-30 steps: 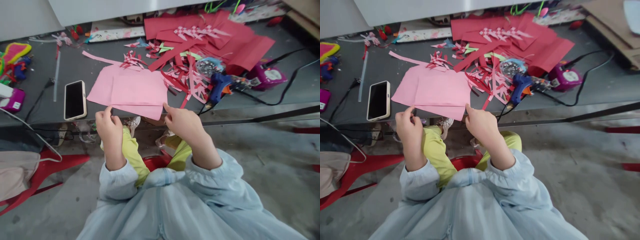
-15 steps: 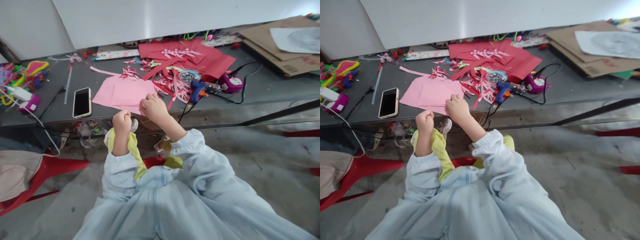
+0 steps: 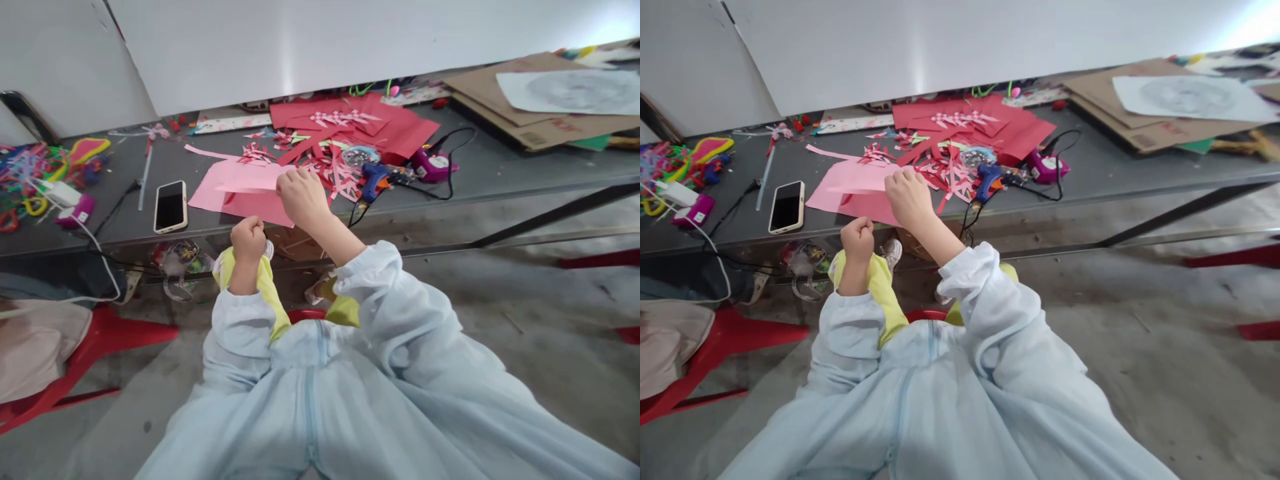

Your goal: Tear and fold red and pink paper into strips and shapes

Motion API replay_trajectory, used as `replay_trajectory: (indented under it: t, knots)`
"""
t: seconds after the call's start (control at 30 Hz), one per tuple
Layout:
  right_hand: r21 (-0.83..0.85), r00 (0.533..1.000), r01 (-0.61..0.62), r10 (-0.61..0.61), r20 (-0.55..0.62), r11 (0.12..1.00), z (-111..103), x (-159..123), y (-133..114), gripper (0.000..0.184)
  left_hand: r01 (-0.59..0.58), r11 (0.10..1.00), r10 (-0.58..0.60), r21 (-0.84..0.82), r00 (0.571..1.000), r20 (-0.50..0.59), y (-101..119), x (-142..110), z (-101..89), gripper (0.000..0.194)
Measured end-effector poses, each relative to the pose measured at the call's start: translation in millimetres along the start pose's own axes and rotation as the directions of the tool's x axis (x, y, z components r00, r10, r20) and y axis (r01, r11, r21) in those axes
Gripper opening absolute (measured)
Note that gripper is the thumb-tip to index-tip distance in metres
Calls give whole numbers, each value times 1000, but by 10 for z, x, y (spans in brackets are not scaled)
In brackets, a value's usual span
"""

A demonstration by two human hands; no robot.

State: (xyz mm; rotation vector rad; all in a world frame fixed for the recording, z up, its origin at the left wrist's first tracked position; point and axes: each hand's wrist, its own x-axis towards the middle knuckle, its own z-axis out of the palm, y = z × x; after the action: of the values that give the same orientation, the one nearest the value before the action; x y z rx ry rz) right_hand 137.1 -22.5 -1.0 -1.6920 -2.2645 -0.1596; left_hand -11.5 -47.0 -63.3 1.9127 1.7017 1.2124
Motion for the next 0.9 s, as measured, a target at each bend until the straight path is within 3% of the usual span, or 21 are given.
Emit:
replay_trajectory:
  t: [0.17,0.3,0.4,0.47,0.6,0.67,0.73,0.9]
  knots:
    - [1,974,20,-19,-225,1000,-399,-115,205,30,-40,999,39,28,998,42,66,-73,85,27]
    - [73,922,125,-88,-376,990,-765,-447,479,26,-67,997,61,41,990,127,87,-253,173,27]
    - [132,926,163,-105,-363,978,-987,-857,648,20,-65,998,59,21,978,198,51,-465,231,29]
    - [180,935,146,-76,-347,973,-1074,-1128,713,17,-40,999,39,-3,973,226,12,-613,264,19]
    - [241,979,45,5,-202,970,-1084,-1484,770,17,26,996,-6,-84,973,229,-38,-816,298,30]
    - [279,988,23,21,-153,960,-1028,-1574,790,16,47,989,-19,-137,981,195,-23,-849,289,22]
    - [342,990,31,18,-140,939,-955,-1639,814,13,57,979,-29,-194,989,142,22,-852,263,30]
    - [625,995,-13,75,-72,780,-790,-1797,895,2,44,950,-49,-308,999,-8,192,-850,116,17]
